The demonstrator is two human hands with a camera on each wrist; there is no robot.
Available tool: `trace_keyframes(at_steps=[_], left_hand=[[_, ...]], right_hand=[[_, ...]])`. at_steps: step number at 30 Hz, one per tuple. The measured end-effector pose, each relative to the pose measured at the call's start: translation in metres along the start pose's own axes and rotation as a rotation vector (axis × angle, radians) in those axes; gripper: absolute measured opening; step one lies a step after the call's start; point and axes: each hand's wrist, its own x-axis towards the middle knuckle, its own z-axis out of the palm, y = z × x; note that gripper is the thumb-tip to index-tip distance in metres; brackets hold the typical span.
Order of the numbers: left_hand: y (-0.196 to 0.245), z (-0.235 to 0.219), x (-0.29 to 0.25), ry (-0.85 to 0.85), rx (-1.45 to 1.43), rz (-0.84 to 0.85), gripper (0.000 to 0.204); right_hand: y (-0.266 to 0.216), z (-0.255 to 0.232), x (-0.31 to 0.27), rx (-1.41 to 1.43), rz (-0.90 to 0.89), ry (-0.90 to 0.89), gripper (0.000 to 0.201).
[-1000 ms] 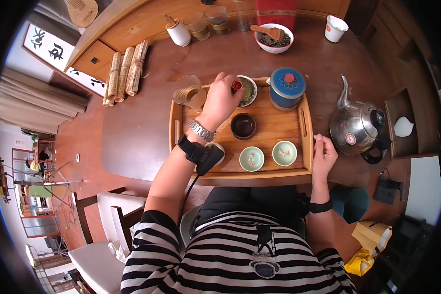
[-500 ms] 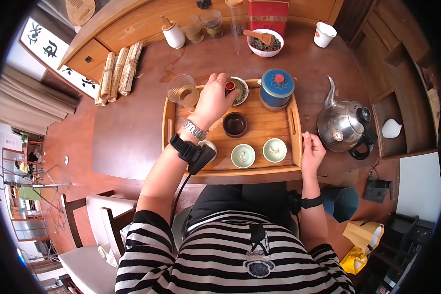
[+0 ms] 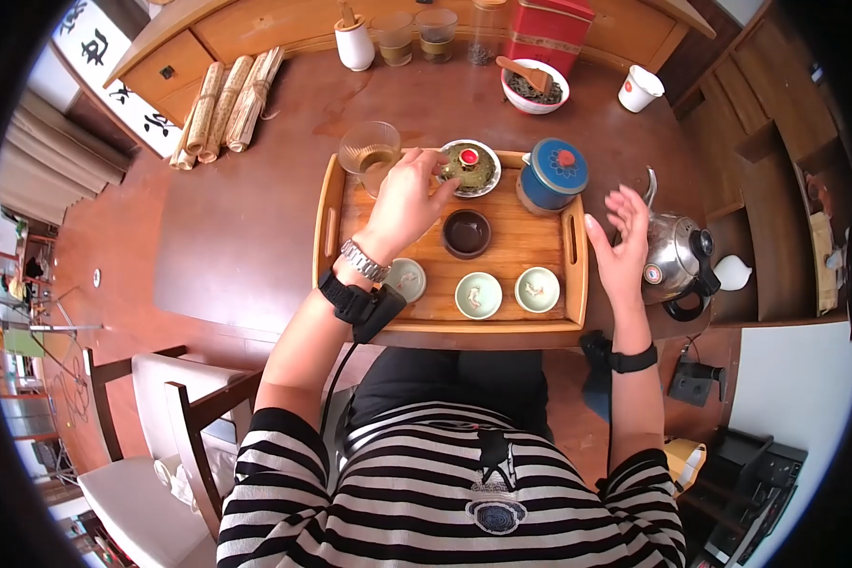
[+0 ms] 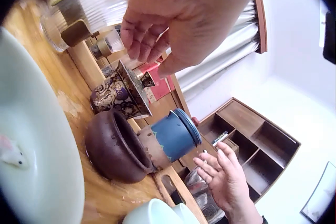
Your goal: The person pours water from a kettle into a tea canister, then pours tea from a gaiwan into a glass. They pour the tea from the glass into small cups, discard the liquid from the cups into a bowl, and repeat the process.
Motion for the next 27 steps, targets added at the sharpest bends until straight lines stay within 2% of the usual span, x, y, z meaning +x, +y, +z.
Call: trace_keyframes(at_steps=[1, 2, 4, 6, 8, 9, 11, 12, 14, 19, 21, 27], left_hand=[[0.000, 0.000, 0.001, 0.008, -0.008, -0.008, 0.028], [0.001, 0.001, 0.004, -0.007, 0.033, -0.007, 0.029], [0.005, 0.003, 0.009, -0.015, 0.061, -0.015, 0.030], [0.008, 0.008, 0.014, -0.062, 0.045, -0.010, 0.033], [0.006, 0.011, 0.018, -0.082, -0.001, -0.027, 0.034], [0.004, 0.013, 0.019, -0.092, -0.009, -0.021, 0.034], [0.001, 0.017, 0.020, -0.100, -0.028, -0.020, 0.034], [0.000, 0.018, 0.021, -0.096, -0.036, -0.008, 0.032], [-0.002, 0.021, 0.023, -0.088, -0.048, 0.018, 0.029], [-0.007, 0.029, 0.026, -0.016, -0.070, 0.097, 0.021], [-0.007, 0.029, 0.026, -0.018, -0.079, 0.104, 0.020], [-0.008, 0.027, 0.025, -0.009, -0.123, 0.120, 0.018]], right_hand=[[-0.003, 0.004, 0.008, -0.064, -0.062, -0.075, 0.059], [-0.006, 0.008, 0.015, -0.072, -0.065, -0.087, 0.059], [-0.010, 0.016, 0.027, -0.180, -0.070, -0.232, 0.069], [-0.007, 0.024, 0.037, -0.185, -0.082, -0.256, 0.069], [0.008, 0.027, 0.045, -0.185, -0.211, -0.339, 0.065], [0.007, 0.028, 0.046, -0.193, -0.210, -0.346, 0.065], [0.005, 0.030, 0.047, -0.087, -0.014, -0.402, 0.061], [0.005, 0.031, 0.048, -0.096, -0.014, -0.409, 0.061], [0.006, 0.031, 0.048, -0.179, -0.131, -0.376, 0.059], [0.009, 0.033, 0.048, -0.185, -0.129, -0.398, 0.068], [0.012, 0.034, 0.048, -0.215, -0.190, -0.382, 0.072], [0.018, 0.035, 0.046, -0.198, -0.173, -0.376, 0.077]])
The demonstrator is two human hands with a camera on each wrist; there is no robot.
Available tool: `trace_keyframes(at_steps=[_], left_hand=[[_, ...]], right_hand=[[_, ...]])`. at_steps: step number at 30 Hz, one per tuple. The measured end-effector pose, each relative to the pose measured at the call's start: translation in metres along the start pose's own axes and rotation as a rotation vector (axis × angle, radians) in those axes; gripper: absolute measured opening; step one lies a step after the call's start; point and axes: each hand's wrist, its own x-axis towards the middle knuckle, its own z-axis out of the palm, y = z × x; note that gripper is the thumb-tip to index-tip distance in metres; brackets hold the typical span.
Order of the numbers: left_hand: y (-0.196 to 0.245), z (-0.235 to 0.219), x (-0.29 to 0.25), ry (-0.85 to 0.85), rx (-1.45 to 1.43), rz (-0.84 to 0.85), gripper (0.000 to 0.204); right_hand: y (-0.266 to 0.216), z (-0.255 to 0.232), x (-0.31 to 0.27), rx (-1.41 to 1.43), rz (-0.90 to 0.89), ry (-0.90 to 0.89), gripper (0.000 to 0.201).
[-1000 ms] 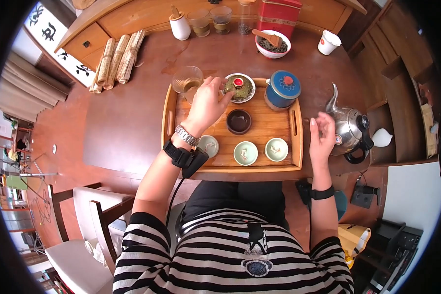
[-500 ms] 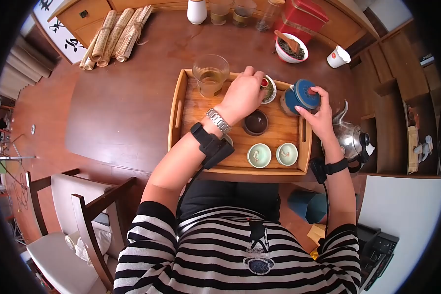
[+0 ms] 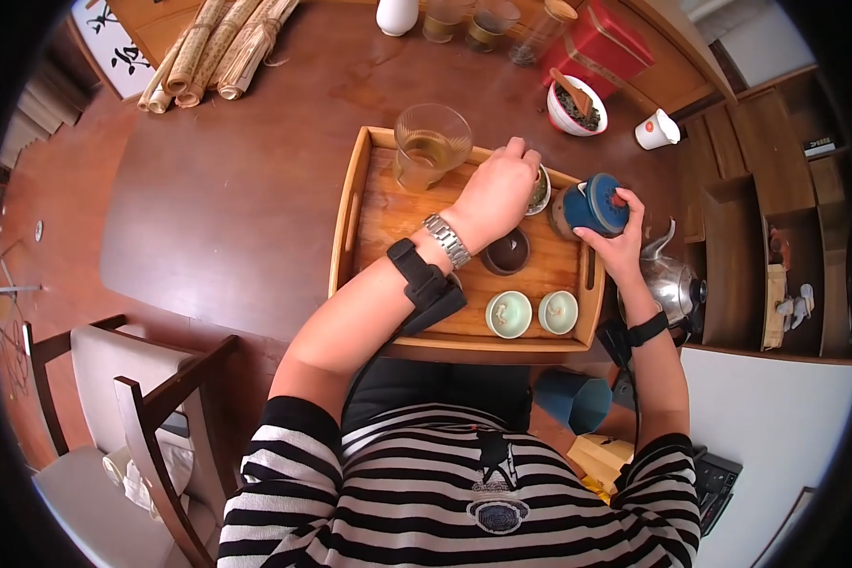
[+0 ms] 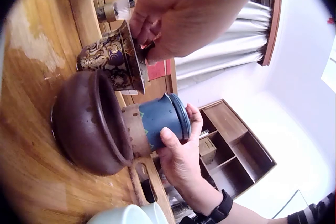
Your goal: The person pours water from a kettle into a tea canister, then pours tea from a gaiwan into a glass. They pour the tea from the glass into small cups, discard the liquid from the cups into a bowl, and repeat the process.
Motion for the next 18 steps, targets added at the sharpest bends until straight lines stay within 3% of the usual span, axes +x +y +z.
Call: trace_keyframes(at_steps=[5, 7, 8, 14, 18], left_hand=[[-0.003, -0.006, 0.000, 0.081, -0.100, -0.052, 0.020], [0.000, -0.019, 0.000, 0.093, -0.375, -0.189, 0.024], [0.000, -0.021, 0.001, 0.102, -0.434, -0.176, 0.024], [0.008, -0.028, 0.000, -0.009, -0.876, -0.205, 0.017], [0.010, -0.034, 0.001, -0.002, -0.989, -0.228, 0.018]], right_hand=[[0.000, 0.000, -0.001, -0.027, -0.009, 0.005, 0.078], [0.000, 0.000, -0.001, -0.047, -0.022, 0.007, 0.078], [0.001, 0.000, -0.001, -0.042, -0.027, 0.009, 0.078], [0.008, 0.001, -0.004, -0.008, -0.026, 0.018, 0.077], [0.012, 0.004, -0.006, 0.014, -0.021, 0.023, 0.080]])
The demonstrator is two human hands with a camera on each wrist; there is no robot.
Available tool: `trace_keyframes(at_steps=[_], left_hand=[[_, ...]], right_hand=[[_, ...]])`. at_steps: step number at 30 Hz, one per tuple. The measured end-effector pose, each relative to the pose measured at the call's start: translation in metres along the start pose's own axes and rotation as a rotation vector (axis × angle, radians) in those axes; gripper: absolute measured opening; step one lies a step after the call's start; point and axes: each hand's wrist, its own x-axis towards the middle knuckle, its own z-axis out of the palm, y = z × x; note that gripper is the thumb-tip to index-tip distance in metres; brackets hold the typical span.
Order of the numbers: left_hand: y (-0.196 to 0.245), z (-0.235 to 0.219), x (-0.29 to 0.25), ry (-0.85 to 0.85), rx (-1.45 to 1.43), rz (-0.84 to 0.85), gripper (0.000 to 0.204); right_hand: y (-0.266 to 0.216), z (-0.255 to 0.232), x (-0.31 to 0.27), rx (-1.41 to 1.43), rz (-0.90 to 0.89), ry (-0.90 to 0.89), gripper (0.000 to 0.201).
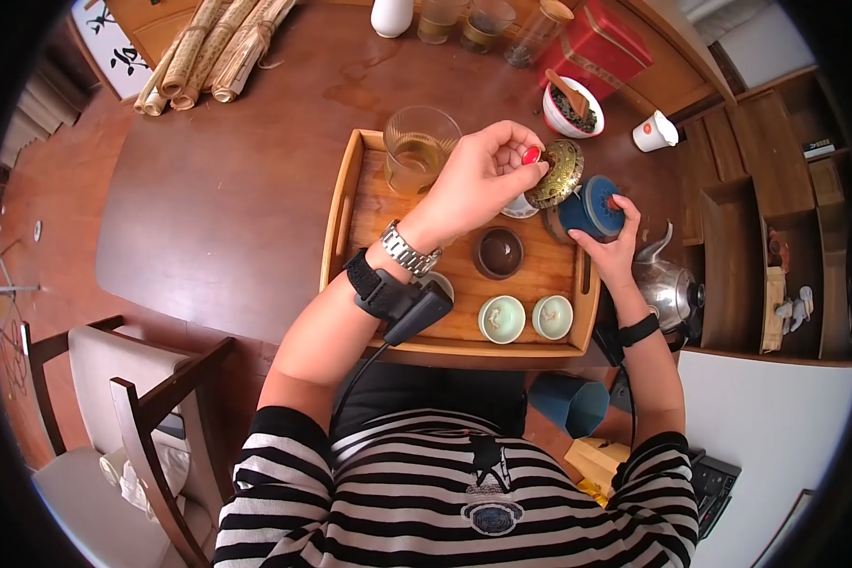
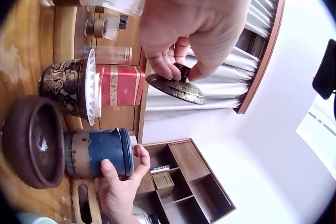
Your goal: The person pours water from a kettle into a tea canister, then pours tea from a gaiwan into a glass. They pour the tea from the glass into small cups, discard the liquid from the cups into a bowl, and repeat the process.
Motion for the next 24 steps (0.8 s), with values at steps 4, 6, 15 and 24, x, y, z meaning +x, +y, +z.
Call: trace_keyframes(at_steps=[4, 6, 15, 24], left_hand=[[0.005, -0.002, 0.000, 0.034, -0.077, 0.008, 0.017], [0.004, -0.002, 0.000, 0.053, -0.104, 0.022, 0.017], [-0.001, -0.005, 0.003, 0.159, -0.051, 0.030, 0.017], [-0.013, -0.003, 0.005, 0.151, -0.099, 0.087, 0.015]], right_hand=[[0.006, 0.002, -0.001, 0.057, -0.037, 0.003, 0.081], [0.005, 0.003, 0.001, 0.065, -0.052, 0.034, 0.076], [-0.013, 0.000, 0.014, -0.043, -0.075, -0.009, 0.069], [-0.062, -0.008, 0.043, -0.187, -0.127, -0.262, 0.060]])
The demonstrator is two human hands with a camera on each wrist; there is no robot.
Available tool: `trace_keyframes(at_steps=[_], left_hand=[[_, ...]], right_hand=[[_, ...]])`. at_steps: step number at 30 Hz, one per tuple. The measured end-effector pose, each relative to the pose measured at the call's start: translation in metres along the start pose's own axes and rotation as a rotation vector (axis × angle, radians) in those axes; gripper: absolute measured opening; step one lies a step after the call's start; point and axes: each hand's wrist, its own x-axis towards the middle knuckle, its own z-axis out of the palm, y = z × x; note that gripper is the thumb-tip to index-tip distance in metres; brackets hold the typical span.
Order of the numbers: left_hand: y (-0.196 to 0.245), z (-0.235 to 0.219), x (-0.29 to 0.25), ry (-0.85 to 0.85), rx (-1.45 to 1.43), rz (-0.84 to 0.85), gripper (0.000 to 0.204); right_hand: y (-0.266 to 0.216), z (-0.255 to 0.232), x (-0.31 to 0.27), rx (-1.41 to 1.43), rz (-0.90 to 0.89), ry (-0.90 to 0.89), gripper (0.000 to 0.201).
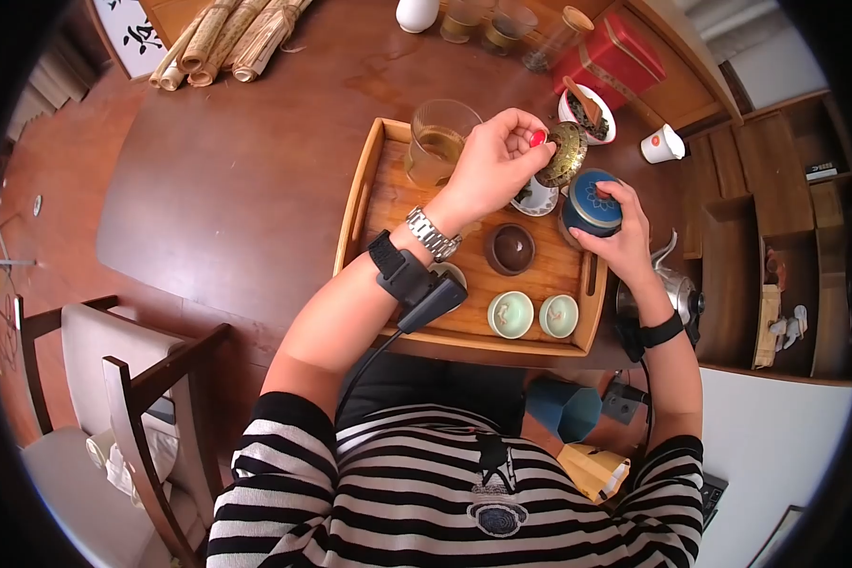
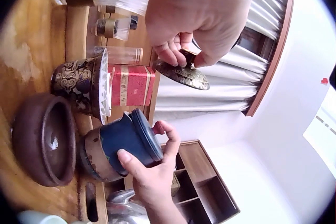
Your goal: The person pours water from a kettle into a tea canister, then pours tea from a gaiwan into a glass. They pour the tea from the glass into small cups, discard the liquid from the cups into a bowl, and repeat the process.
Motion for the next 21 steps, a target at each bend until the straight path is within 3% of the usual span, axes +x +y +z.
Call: trace_keyframes(at_steps=[10, 15, 21], left_hand=[[-0.005, 0.008, -0.004, 0.115, 0.147, 0.072, 0.015], [-0.002, 0.013, -0.014, 0.154, 0.433, 0.290, 0.017], [-0.001, 0.016, -0.014, 0.278, 0.424, 0.340, 0.018]], right_hand=[[-0.029, -0.005, 0.023, -0.149, -0.042, -0.149, 0.057], [-0.036, -0.008, 0.031, -0.255, -0.046, -0.198, 0.057], [-0.046, -0.010, 0.040, -0.349, -0.057, -0.299, 0.060]])
